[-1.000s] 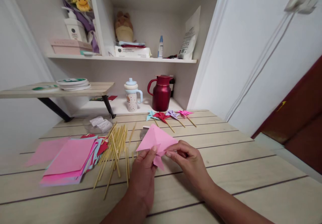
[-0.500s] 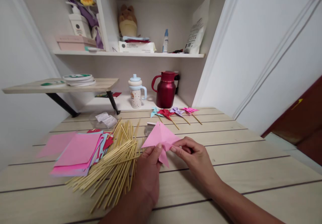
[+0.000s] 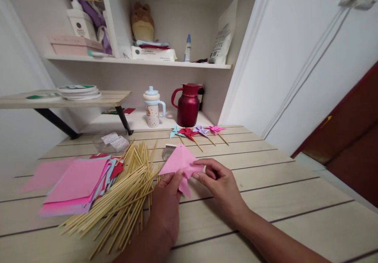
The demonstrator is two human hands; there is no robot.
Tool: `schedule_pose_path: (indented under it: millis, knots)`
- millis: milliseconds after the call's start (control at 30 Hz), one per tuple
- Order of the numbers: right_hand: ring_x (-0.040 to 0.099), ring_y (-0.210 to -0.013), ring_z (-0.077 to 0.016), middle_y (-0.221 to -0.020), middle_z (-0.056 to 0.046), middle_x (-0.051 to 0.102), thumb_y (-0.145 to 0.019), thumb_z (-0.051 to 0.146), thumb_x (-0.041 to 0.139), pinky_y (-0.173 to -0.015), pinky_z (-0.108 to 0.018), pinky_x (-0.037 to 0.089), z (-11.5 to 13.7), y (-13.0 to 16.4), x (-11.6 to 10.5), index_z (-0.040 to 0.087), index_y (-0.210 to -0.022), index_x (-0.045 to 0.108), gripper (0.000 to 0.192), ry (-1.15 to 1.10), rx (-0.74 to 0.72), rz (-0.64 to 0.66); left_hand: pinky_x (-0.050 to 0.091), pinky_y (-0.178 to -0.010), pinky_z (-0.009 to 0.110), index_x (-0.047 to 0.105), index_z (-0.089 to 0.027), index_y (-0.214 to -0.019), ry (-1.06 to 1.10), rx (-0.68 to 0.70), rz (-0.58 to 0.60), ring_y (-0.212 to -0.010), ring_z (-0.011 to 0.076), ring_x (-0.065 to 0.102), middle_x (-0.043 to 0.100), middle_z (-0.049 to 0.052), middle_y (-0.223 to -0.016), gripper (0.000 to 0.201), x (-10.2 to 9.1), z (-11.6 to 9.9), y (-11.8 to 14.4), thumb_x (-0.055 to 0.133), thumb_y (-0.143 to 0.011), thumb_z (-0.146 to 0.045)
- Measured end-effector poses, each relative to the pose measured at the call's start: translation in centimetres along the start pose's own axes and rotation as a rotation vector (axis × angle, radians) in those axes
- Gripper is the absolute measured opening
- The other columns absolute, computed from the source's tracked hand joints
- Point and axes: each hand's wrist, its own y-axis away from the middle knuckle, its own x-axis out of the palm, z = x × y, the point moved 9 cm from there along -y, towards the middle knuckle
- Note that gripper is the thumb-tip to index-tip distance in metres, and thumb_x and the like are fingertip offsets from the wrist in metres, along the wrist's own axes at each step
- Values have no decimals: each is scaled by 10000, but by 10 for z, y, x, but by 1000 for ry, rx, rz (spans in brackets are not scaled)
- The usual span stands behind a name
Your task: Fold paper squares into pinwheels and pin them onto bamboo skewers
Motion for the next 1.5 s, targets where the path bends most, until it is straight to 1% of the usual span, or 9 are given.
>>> schedule_pose_path:
  millis: [233,567,733,967,1200,1267,1333,1400,1500]
  knots:
    - [401,-626,-140,-694,13,551,-777,326,772,-580,-280,299,15,2,0,236,-776,770,90,78,-108,22,467,-753,270,755,-170,-780,11,5,-5,-816,152,595,723,38,-859,234,1,-2,1,834,-643,-343]
    - [399,-627,-146,-667,18,491,-798,313,739,-583,-284,301,14,0,1,210,-696,713,147,151,-105,17,482,-776,282,748,-160,-784,9,14,26,-803,152,612,732,41,-853,247,3,-2,2,831,-665,-360]
    - [389,-614,-142,-650,26,457,-786,301,735,-572,-282,296,11,0,2,206,-671,688,157,165,-86,11,464,-728,274,751,-167,-790,-24,21,21,-765,153,603,726,38,-829,256,3,0,1,824,-676,-384]
    - [388,-606,-135,-648,30,456,-773,291,736,-563,-277,291,5,-2,2,197,-635,644,191,138,-51,3,453,-789,292,755,-164,-819,-49,37,64,-784,165,601,715,40,-821,248,5,0,1,806,-701,-377]
    - [397,-603,-138,-641,32,444,-769,315,754,-558,-278,305,7,-1,3,199,-624,656,209,160,-75,1,435,-666,267,746,-174,-776,-129,68,16,-724,161,573,677,26,-773,286,0,-4,1,789,-700,-447]
    - [406,-601,-140,-651,29,445,-764,325,762,-560,-279,325,10,0,3,205,-658,685,178,167,-89,-4,430,-647,260,737,-182,-750,-142,75,-2,-718,164,571,669,21,-752,259,-2,-5,0,779,-706,-434]
    - [424,-607,-141,-691,26,455,-760,342,770,-571,-281,360,13,0,-2,222,-790,730,130,153,-99,-28,412,-615,251,729,-183,-754,-160,84,-12,-687,157,558,657,12,-738,245,-4,-7,-1,760,-722,-424]
    - [477,-666,-154,-780,10,494,-771,366,765,-631,-292,421,16,-2,-12,255,-1001,722,259,123,-105,-83,386,-588,241,720,-183,-767,-207,106,-28,-649,144,530,628,-8,-705,234,-7,-12,-3,745,-736,-414]
    - [562,-952,-219,-1089,-51,565,-779,418,761,-876,-376,470,20,-7,-28,323,-1231,625,481,86,-126,-138,345,-571,228,668,-186,-683,-344,183,-61,-610,125,462,539,-44,-626,222,-10,-25,-4,734,-743,-389]
